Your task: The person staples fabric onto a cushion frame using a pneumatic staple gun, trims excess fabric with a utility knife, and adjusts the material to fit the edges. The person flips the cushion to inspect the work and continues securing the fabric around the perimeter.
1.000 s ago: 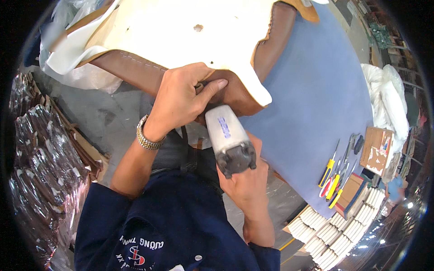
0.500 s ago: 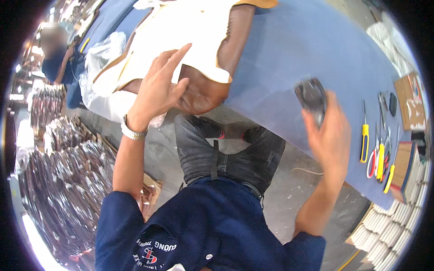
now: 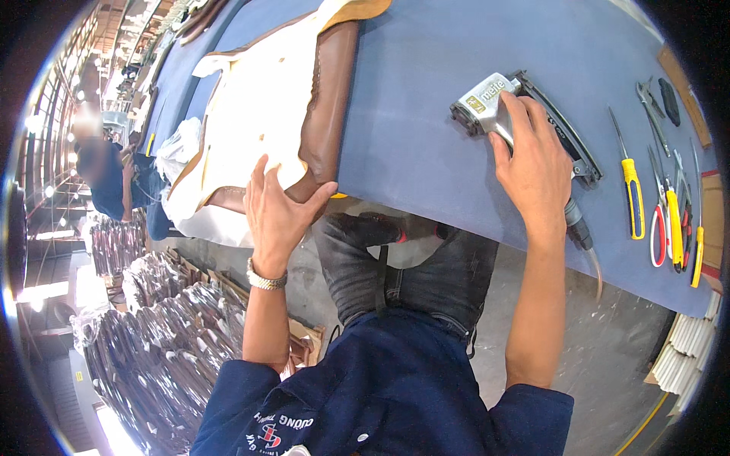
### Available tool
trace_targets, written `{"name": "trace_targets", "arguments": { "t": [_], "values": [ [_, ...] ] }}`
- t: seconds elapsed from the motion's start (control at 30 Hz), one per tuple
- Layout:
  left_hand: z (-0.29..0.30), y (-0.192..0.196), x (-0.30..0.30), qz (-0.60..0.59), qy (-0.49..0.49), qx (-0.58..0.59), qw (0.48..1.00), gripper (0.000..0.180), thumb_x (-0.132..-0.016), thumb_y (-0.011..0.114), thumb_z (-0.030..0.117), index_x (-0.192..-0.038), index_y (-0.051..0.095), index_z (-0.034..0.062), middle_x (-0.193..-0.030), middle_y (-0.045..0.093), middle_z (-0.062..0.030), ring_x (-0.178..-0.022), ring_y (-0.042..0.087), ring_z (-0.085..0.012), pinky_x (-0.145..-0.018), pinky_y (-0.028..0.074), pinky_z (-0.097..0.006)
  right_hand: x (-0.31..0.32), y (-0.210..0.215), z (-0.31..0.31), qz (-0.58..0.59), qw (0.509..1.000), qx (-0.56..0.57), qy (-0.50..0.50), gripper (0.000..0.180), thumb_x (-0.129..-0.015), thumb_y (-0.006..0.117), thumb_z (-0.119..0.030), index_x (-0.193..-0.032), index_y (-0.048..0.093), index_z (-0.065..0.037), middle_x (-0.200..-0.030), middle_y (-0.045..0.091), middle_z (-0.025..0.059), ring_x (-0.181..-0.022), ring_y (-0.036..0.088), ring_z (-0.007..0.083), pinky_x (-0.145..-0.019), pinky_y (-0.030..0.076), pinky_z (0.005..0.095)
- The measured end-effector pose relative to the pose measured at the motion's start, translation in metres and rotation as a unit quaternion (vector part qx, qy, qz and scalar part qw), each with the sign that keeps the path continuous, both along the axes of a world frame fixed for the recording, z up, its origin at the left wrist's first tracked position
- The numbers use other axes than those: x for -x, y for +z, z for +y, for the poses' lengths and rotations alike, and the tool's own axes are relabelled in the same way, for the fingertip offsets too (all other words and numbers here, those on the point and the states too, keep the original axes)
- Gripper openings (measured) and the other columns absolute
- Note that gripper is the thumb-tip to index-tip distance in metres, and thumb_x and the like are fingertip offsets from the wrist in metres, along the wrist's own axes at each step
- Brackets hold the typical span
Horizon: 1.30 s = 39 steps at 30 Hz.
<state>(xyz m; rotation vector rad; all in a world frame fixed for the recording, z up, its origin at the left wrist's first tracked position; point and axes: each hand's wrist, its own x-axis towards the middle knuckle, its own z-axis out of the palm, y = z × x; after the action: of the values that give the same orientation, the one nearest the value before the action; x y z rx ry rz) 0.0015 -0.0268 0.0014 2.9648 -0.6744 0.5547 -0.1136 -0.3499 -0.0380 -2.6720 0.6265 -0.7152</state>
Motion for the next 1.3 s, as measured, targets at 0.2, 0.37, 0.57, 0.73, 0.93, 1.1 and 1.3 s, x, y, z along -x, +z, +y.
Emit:
{"name": "trace_targets", "arguments": {
  "t": [0.2, 0.37, 0.57, 0.73, 0.93, 1.1, 1.3],
  "values": [
    [-0.021, 0.029, -0.015, 0.049, -0.200, -0.024, 0.978, 0.045, -0.086, 0.086, 0.035, -0.070, 0.067, -0.0029, -0.086, 0.071, -0.0111, -0.088, 0.066, -0.0254, -0.089, 0.049, -0.048, -0.002, -0.002, -0.001, -0.007, 1.000, 0.007, -0.009, 0.055, -0.088, 0.076, -0.017, -0.140, 0.058, -0.018, -0.134, 0.061, 0.0048, -0.113, 0.068, 0.0308, -0.090, 0.059, 0.0443],
    [-0.014, 0.004, -0.043, 0.121, -0.250, 0.262, 0.924, 0.025, -0.085, 0.085, 0.010, -0.080, 0.068, -0.0072, -0.086, 0.072, -0.0137, -0.068, 0.065, -0.0213, -0.064, 0.050, -0.029, -0.003, -0.002, -0.001, -0.002, 1.000, -0.004, -0.015, 0.054, -0.090, 0.076, -0.018, -0.141, 0.057, -0.019, -0.135, 0.062, 0.0035, -0.113, 0.068, 0.0306, -0.089, 0.059, 0.0435],
    [-0.021, -0.021, -0.037, 0.119, -0.160, 0.424, 0.883, 0.018, -0.091, 0.082, 0.007, -0.090, 0.074, -0.0083, -0.095, 0.076, -0.0141, -0.081, 0.067, -0.0155, -0.069, 0.050, -0.029, 0.001, 0.001, -0.002, -0.002, 1.000, -0.007, -0.007, 0.055, -0.090, 0.076, -0.018, -0.142, 0.057, -0.020, -0.137, 0.061, 0.0022, -0.113, 0.068, 0.0311, -0.088, 0.059, 0.0441],
    [-0.027, -0.019, -0.040, 0.161, -0.082, 0.447, 0.876, 0.021, -0.092, 0.082, 0.012, -0.093, 0.075, -0.0077, -0.092, 0.076, -0.0127, -0.080, 0.066, -0.0151, -0.072, 0.051, -0.028, 0.001, 0.002, -0.002, 0.003, 1.000, -0.023, -0.015, 0.057, -0.089, 0.076, -0.018, -0.142, 0.057, -0.021, -0.138, 0.061, 0.0026, -0.116, 0.067, 0.0316, -0.090, 0.058, 0.0454],
    [-0.001, -0.007, -0.033, 0.182, -0.114, 0.403, 0.890, 0.025, -0.089, 0.084, 0.016, -0.099, 0.076, -0.0050, -0.087, 0.075, -0.0098, -0.077, 0.063, -0.0098, -0.073, 0.052, -0.029, -0.002, 0.003, -0.003, 0.002, 1.000, -0.012, -0.003, 0.056, -0.089, 0.077, -0.018, -0.142, 0.059, -0.018, -0.141, 0.061, 0.0044, -0.122, 0.064, 0.0329, -0.096, 0.055, 0.0454],
    [0.113, -0.013, -0.019, 0.179, -0.162, 0.327, 0.914, 0.021, -0.091, 0.080, 0.012, -0.102, 0.076, -0.0053, -0.100, 0.079, -0.0114, -0.098, 0.070, -0.0193, -0.085, 0.055, -0.032, -0.017, 0.028, -0.011, -0.011, 0.991, 0.054, 0.122, 0.052, -0.087, 0.080, -0.021, -0.135, 0.066, -0.009, -0.142, 0.063, 0.0104, -0.127, 0.061, 0.0347, -0.105, 0.050, 0.0451],
    [0.164, -0.043, -0.016, 0.094, 0.171, 0.690, 0.697, 0.061, -0.110, 0.056, 0.032, -0.159, 0.039, 0.0013, -0.164, 0.034, -0.0252, -0.139, 0.053, -0.0313, -0.115, 0.045, -0.040, -0.121, 0.087, 0.130, -0.044, 0.817, -0.026, 0.575, 0.073, -0.079, 0.084, -0.047, -0.135, 0.065, -0.005, -0.143, 0.062, 0.0159, -0.132, 0.055, 0.0346, -0.114, 0.041, 0.0472]
  ]
}}
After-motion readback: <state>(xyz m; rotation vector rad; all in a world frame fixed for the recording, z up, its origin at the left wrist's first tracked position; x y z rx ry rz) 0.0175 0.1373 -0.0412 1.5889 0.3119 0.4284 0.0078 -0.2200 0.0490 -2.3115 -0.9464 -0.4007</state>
